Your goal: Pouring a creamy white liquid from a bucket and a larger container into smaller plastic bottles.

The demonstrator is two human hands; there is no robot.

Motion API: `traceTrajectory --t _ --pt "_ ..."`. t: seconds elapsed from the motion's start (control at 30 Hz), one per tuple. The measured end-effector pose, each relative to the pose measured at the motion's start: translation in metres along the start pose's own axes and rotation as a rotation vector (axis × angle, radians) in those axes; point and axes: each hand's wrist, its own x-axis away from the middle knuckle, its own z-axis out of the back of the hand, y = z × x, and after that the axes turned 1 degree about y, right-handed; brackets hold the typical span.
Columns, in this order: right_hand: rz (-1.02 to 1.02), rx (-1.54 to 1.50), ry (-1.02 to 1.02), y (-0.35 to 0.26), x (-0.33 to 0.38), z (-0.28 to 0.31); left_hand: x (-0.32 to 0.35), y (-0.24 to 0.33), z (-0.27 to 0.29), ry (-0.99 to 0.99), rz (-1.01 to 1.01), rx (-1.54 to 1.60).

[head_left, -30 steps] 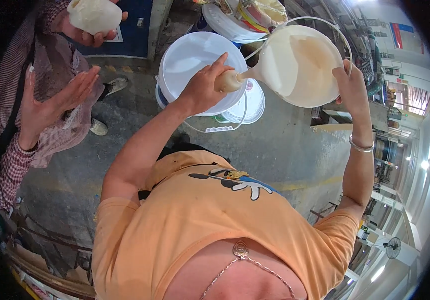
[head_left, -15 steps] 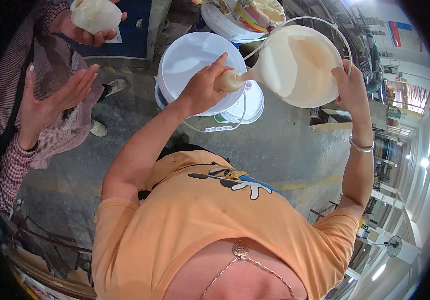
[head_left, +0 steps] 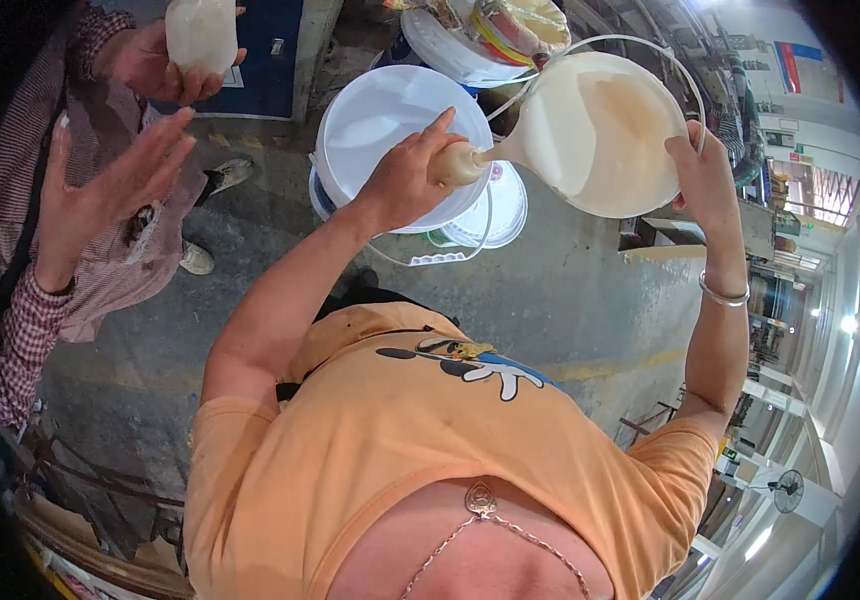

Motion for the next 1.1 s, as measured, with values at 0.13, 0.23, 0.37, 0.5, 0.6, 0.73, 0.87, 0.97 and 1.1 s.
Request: traceTrajectory --t 0.13,0.23,0.37,0.5,0.6,0.73,0.87,0.97,1.1 --pt "-0.019 0.031 0.019 0.000 0.007 0.000 0.005 0.001 -0.003 0.011 -0.011 -0.009" --pt "-0.011 0.026 0.015 0.000 0.012 0.001 0.010 0.001 -0.004 0.008 -0.006 -0.019" --pt "0.001 0.016 0.004 0.001 0.017 0.002 0.014 0.004 -0.003 0.004 -0.015 -0.014" --pt "-0.007 0.011 0.018 -0.001 0.019 0.001 0.016 0.007 -0.002 0.002 -0.013 -0.020" --pt "-0.008 0.014 0.022 -0.002 0.022 0.002 0.017 0.009 -0.001 0.000 -0.011 -0.023" --pt "-0.010 0.028 0.025 -0.002 0.022 0.001 0.017 0.008 -0.001 -0.010 -0.007 0.004" --pt "-0.008 0.012 0.012 -0.006 0.022 0.001 0.016 0.006 -0.001 0.002 -0.033 -0.031" --pt "-0.015 0.037 0.029 -0.005 0.022 0.002 0.012 0.009 -0.001 -0.016 0.000 -0.022" --pt "-0.005 0.021 0.023 0.003 0.013 0.003 0.007 0.008 -0.002 -0.002 -0.014 -0.003"
